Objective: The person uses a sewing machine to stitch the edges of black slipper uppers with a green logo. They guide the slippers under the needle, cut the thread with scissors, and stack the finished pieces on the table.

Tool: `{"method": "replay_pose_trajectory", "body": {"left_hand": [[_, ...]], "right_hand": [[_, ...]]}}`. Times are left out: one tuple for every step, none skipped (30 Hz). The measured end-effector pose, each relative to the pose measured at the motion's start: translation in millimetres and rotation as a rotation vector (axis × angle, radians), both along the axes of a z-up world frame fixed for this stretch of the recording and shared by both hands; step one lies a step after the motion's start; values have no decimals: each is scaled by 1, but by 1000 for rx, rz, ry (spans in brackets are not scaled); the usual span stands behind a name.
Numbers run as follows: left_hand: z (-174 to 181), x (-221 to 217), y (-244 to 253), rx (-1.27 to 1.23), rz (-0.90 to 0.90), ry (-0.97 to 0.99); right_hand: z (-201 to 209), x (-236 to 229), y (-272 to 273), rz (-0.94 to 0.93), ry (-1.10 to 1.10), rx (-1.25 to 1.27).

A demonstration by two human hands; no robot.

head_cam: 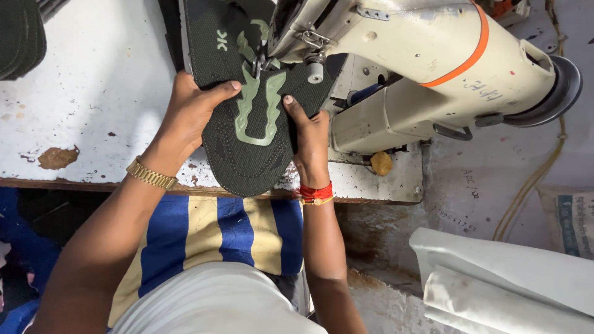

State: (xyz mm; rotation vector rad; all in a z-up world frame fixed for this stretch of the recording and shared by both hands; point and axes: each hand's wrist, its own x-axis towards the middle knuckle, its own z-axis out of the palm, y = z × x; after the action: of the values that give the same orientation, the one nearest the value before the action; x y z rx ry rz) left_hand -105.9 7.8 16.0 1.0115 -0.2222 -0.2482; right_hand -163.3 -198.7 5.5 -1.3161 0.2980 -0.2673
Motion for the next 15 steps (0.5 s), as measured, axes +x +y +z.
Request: {"method": "replay_pose_trajectory", "body": {"left_hand": [[0, 0, 0, -1, 0, 0], [1, -1, 0, -17, -7, -6], [1, -2, 0, -34, -13, -11], [1, -3, -1, -36, -12, -11], [0, -4, -3, -53, 4, 1], [0, -4, -5, -71, 22, 12], [-2, -3, -7, -74, 24, 11], [-5, -2, -8, -100, 29, 3], [-8, -1, -10, -127, 33, -5], [-6, -2, -11, -126, 32, -3], [-5, -2, -12, -124, 54, -5], [-3, -3, -14, -125, 75, -8], [-6, -4, -16, -126, 72, -7], [-8, -2, -18, -134, 95, -3], [-10, 0, -20, -142, 118, 1]], "right_hand": [[3, 2, -1, 0, 0, -1], [6, 3, -1, 9, 4, -3], [8, 4, -2, 19, 8, -5], [8, 5, -3, 20, 8, -7], [8, 7, -5, 23, 15, -14], [8, 10, -7, 27, 19, -21], [9, 12, -9, 30, 18, -24], [11, 15, -10, 40, 10, -47], [12, 18, -12, 49, 2, -70], [15, 18, -11, 48, 4, -68], [18, 19, -10, 62, 8, -82], [22, 20, -11, 75, 12, -99], [22, 20, -13, 73, 12, -100], [22, 23, -15, 80, 20, -112], [22, 26, -17, 88, 27, -125]]}}
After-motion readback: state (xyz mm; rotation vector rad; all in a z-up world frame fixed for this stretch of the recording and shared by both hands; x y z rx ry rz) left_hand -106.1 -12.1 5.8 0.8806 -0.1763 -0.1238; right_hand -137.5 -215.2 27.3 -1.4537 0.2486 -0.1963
